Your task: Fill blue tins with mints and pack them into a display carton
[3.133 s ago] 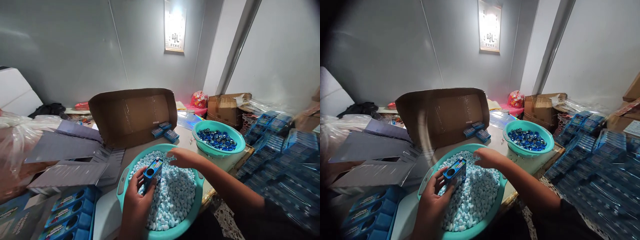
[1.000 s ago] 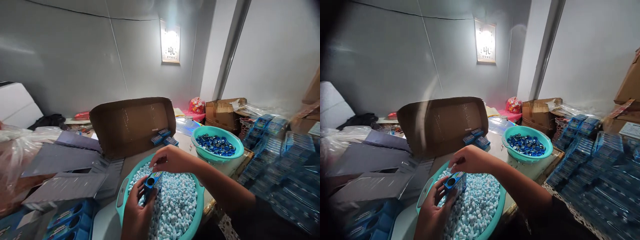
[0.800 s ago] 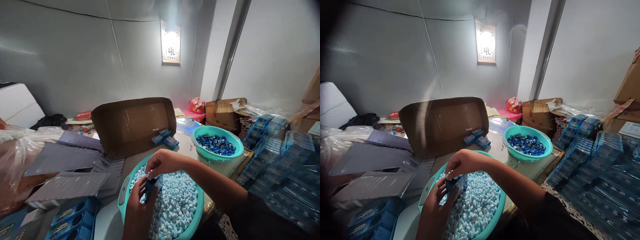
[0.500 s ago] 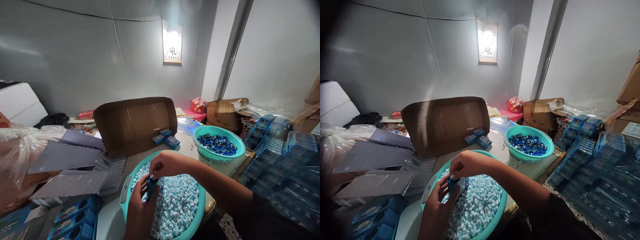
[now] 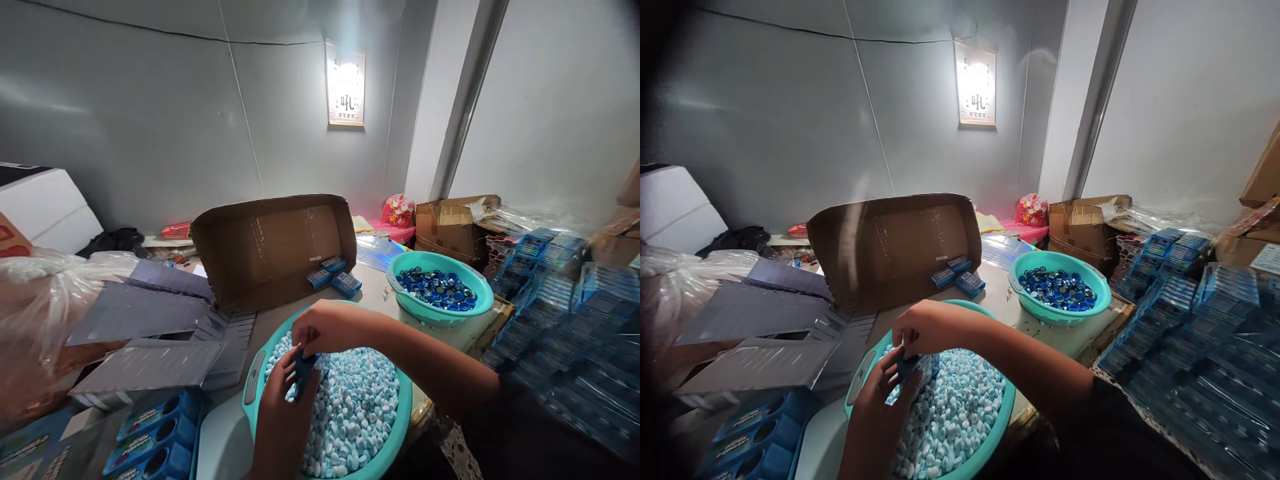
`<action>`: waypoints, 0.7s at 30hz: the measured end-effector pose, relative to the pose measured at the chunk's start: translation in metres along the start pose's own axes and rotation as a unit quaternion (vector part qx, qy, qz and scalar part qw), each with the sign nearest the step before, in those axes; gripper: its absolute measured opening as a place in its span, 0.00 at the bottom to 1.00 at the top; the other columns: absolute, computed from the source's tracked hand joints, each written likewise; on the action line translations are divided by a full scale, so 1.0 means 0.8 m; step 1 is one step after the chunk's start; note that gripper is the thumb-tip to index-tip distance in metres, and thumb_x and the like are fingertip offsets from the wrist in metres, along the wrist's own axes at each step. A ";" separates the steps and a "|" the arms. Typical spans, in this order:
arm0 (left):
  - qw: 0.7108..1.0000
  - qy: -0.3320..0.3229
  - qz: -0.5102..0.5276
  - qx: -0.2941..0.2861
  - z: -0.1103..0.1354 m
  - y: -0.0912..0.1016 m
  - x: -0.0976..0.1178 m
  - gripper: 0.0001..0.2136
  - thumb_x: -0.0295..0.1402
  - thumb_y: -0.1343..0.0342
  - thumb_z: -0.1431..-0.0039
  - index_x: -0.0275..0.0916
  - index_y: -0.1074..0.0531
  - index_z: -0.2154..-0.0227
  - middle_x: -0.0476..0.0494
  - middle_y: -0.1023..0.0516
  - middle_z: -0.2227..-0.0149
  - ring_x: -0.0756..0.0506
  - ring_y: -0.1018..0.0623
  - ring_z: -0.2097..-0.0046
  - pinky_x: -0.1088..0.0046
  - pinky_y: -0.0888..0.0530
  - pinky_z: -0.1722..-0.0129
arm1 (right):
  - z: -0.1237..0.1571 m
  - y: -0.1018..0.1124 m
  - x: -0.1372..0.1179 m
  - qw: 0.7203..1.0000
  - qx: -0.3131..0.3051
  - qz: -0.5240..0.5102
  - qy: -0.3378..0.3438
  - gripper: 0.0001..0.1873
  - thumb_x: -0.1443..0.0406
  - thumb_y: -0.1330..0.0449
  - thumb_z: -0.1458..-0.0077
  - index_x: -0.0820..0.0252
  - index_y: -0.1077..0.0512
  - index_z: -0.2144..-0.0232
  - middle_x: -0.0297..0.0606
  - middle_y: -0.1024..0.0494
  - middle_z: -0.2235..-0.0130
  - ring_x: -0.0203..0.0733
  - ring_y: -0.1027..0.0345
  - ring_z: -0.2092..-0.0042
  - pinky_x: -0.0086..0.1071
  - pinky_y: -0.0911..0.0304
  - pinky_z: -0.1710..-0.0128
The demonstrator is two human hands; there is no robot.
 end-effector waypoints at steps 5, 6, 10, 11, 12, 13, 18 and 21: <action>0.999 -0.001 0.032 0.028 0.005 0.001 0.010 0.27 0.45 0.37 0.50 0.42 0.32 0.48 0.38 0.22 0.50 0.39 0.20 0.52 0.58 0.24 0.50 | 0.007 -0.010 0.007 0.991 0.107 -0.069 0.039 0.04 0.72 0.35 0.48 0.63 0.24 0.67 0.31 0.24 0.70 0.32 0.30 0.68 0.23 0.38 0.68; 0.999 0.009 0.037 0.027 0.005 0.001 0.010 0.27 0.45 0.37 0.49 0.42 0.32 0.47 0.38 0.21 0.51 0.39 0.20 0.51 0.58 0.24 0.50 | 0.010 -0.011 0.008 0.986 0.138 -0.085 0.042 0.03 0.70 0.34 0.47 0.62 0.24 0.67 0.31 0.24 0.70 0.32 0.31 0.68 0.23 0.37 0.68; 0.999 0.040 0.025 0.023 0.005 0.002 0.005 0.29 0.48 0.37 0.50 0.43 0.32 0.46 0.36 0.23 0.48 0.36 0.22 0.48 0.55 0.24 0.50 | 0.034 -0.004 0.016 0.947 0.292 -0.130 0.038 0.04 0.66 0.36 0.42 0.61 0.24 0.68 0.35 0.24 0.67 0.35 0.29 0.65 0.27 0.34 0.63; 0.999 0.040 0.020 0.025 0.005 0.002 0.003 0.29 0.49 0.37 0.50 0.44 0.31 0.46 0.37 0.24 0.47 0.35 0.22 0.47 0.55 0.24 0.49 | 0.041 -0.003 0.020 0.939 0.320 -0.124 0.034 0.04 0.65 0.37 0.41 0.60 0.23 0.67 0.36 0.23 0.65 0.36 0.29 0.63 0.29 0.33 0.60; 0.999 0.036 0.014 0.025 0.006 0.002 0.002 0.28 0.49 0.37 0.49 0.44 0.31 0.47 0.37 0.24 0.47 0.35 0.23 0.47 0.54 0.25 0.48 | 0.048 -0.003 0.025 0.932 0.343 -0.112 0.026 0.04 0.65 0.38 0.40 0.59 0.23 0.65 0.37 0.23 0.63 0.37 0.28 0.60 0.30 0.33 0.57; 0.999 0.025 0.011 0.026 0.007 0.002 0.002 0.26 0.48 0.37 0.49 0.44 0.29 0.48 0.38 0.24 0.48 0.36 0.23 0.47 0.54 0.26 0.47 | 0.054 -0.004 0.033 0.927 0.362 -0.096 0.010 0.04 0.65 0.39 0.39 0.59 0.23 0.64 0.38 0.23 0.61 0.39 0.28 0.57 0.32 0.33 0.54; 0.985 -0.094 0.003 0.147 0.019 0.046 0.027 0.15 0.40 0.36 0.48 0.44 0.26 0.57 0.42 0.24 0.48 0.41 0.22 0.49 0.65 0.24 0.51 | 0.069 -0.026 0.094 0.927 0.336 -0.043 -0.161 0.10 0.64 0.45 0.35 0.60 0.25 0.61 0.42 0.23 0.59 0.44 0.29 0.55 0.39 0.35 0.50; 0.954 -0.165 -0.044 0.247 0.028 0.105 0.052 0.15 0.39 0.33 0.49 0.42 0.26 0.61 0.43 0.24 0.50 0.46 0.20 0.55 0.72 0.23 0.57 | 0.061 -0.055 0.100 0.958 0.229 -0.049 -0.167 0.12 0.62 0.46 0.34 0.61 0.25 0.59 0.43 0.23 0.56 0.45 0.29 0.52 0.40 0.35 0.48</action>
Point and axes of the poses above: each hand's wrist, its own z-axis away from the middle knuckle, its own y-axis out of the back of the hand, x = y × z, the point moved 7 cm from there along -z, towards the middle knuckle
